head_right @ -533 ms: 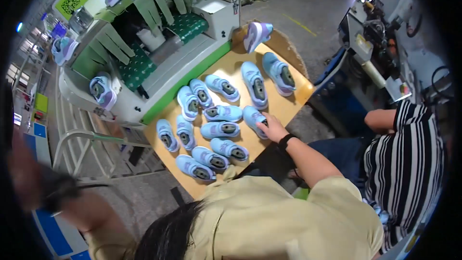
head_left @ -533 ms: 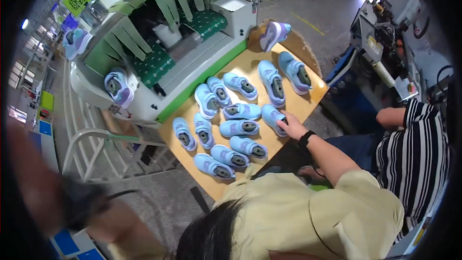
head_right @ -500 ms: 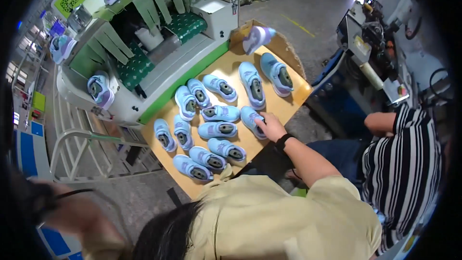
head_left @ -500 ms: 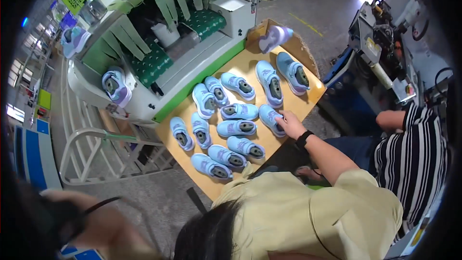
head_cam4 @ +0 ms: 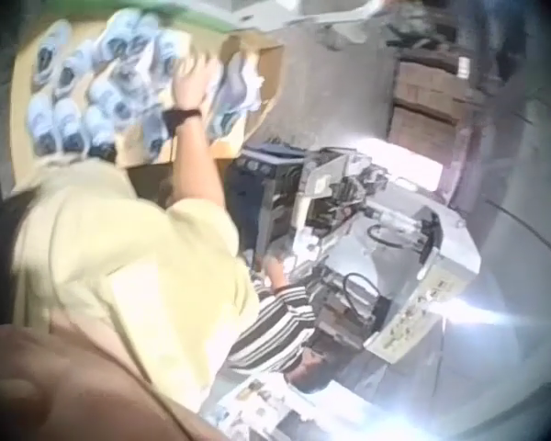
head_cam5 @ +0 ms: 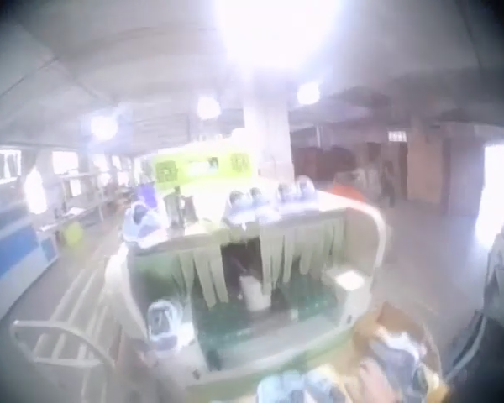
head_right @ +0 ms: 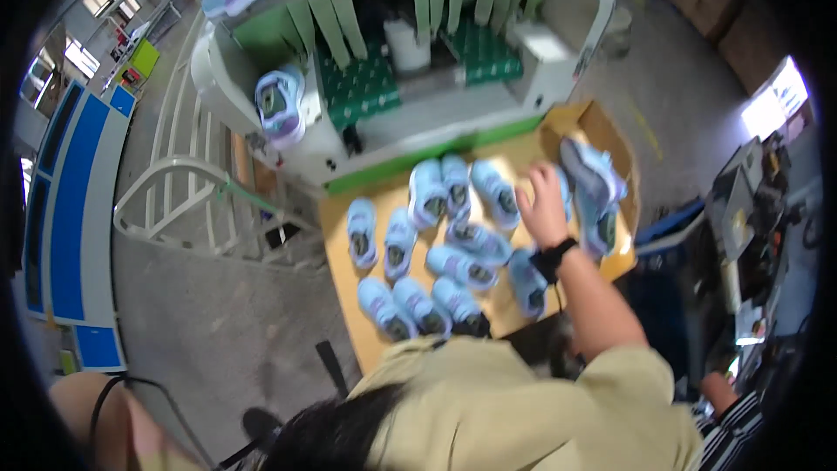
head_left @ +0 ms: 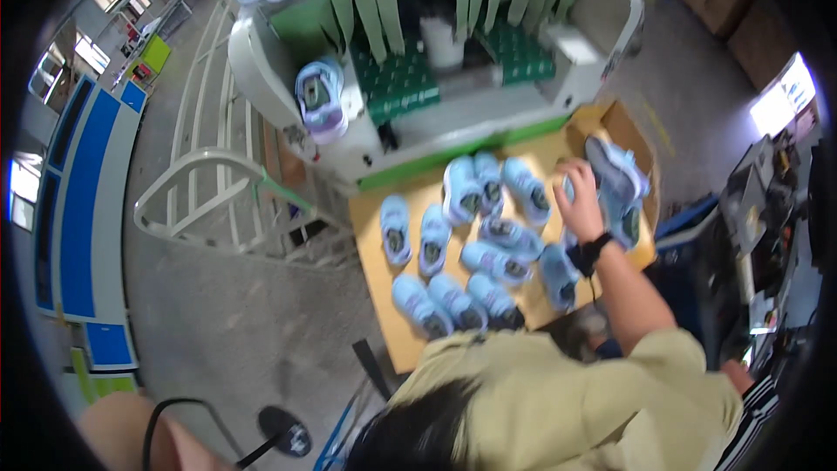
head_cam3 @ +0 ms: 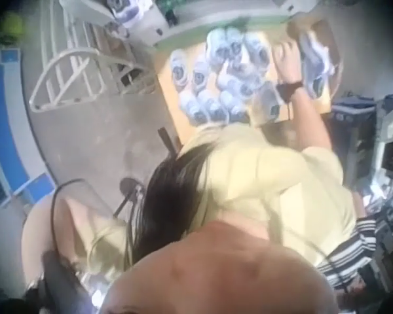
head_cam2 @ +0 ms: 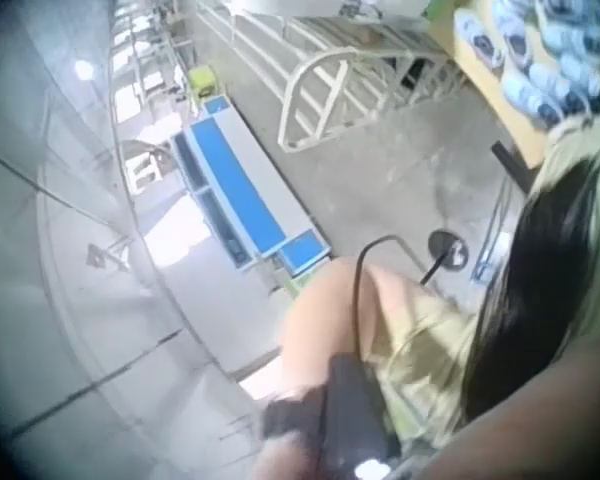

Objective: Sort and organize shoes on a workbench and place them into a processing machine.

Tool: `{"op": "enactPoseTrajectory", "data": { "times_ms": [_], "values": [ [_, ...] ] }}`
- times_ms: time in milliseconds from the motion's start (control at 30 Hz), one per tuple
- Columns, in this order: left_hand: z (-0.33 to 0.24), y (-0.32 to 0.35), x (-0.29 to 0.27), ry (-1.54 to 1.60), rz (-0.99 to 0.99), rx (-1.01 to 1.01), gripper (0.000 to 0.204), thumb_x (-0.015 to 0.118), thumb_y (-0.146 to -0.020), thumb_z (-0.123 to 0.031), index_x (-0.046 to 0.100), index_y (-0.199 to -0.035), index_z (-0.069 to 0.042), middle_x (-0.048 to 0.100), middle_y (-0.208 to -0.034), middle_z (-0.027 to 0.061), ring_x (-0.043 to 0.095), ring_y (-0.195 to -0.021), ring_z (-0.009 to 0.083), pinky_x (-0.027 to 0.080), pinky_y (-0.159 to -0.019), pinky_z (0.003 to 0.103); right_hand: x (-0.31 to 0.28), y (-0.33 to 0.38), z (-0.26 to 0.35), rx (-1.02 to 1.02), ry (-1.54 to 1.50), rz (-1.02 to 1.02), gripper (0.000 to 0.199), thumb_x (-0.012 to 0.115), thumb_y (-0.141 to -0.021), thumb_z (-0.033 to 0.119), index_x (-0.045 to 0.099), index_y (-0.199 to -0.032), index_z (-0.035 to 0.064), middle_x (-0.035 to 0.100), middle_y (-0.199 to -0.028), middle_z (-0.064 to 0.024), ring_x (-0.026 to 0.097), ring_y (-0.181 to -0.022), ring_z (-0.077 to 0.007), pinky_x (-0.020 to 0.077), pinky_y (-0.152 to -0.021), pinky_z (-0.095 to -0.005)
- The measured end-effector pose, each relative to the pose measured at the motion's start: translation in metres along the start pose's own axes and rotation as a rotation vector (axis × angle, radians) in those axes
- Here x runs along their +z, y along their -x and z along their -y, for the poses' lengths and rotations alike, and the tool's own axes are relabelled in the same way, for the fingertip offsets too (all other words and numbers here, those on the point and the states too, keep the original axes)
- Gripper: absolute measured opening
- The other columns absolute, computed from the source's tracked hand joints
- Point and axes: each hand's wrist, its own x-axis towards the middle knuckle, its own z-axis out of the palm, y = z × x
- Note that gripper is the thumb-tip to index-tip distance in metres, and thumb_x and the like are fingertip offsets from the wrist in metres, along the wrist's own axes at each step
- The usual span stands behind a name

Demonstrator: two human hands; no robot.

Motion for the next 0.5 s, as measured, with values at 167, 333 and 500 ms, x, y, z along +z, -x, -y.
{"op": "enactPoseTrajectory", "data": {
  "times_ms": [167, 333, 500],
  "values": [
    [0.057, 0.007, 0.054, 0.063, -0.233, 0.222, 0.049, 0.045, -0.098, -0.018, 0.037, -0.145, -0.005, 0.047, -0.14, 0.021, 0.053, -0.123, 0.0286, 0.042, -0.105, 0.042, 0.053, 0.011, -0.001, 0.065, -0.161, 0.167, 0.031, 0.065, -0.084, 0.011, 0.058, -0.114, 0.0034, 0.053, -0.117, -0.0176, 0.052, -0.113, -0.0366, 0.041, -0.099, -0.0395],
    [0.127, 0.022, 0.193, 0.064, -0.218, 0.048, 0.039, 0.053, -0.092, -0.004, 0.054, -0.132, -0.007, 0.05, -0.139, 0.017, 0.053, -0.125, 0.026, 0.041, -0.106, 0.04, 0.082, 0.04, -0.045, 0.396, -0.367, 0.104, 0.041, 0.069, -0.085, 0.022, 0.058, -0.119, 0.0008, 0.057, -0.113, -0.0208, 0.057, -0.104, -0.0369, 0.046, -0.092, -0.0416],
    [0.198, 0.089, 0.303, 0.488, 0.155, -0.563, 0.028, 0.06, -0.092, -0.006, 0.059, -0.119, -0.005, 0.06, -0.113, 0.0074, 0.059, -0.099, 0.0158, 0.047, -0.088, 0.03, 0.082, 0.038, -0.01, 0.067, -0.126, 0.18, 0.046, 0.072, -0.08, 0.015, 0.057, -0.121, 0.0005, 0.056, -0.116, -0.0226, 0.052, -0.11, -0.038, 0.0418, -0.097, -0.043]
  ]
}}
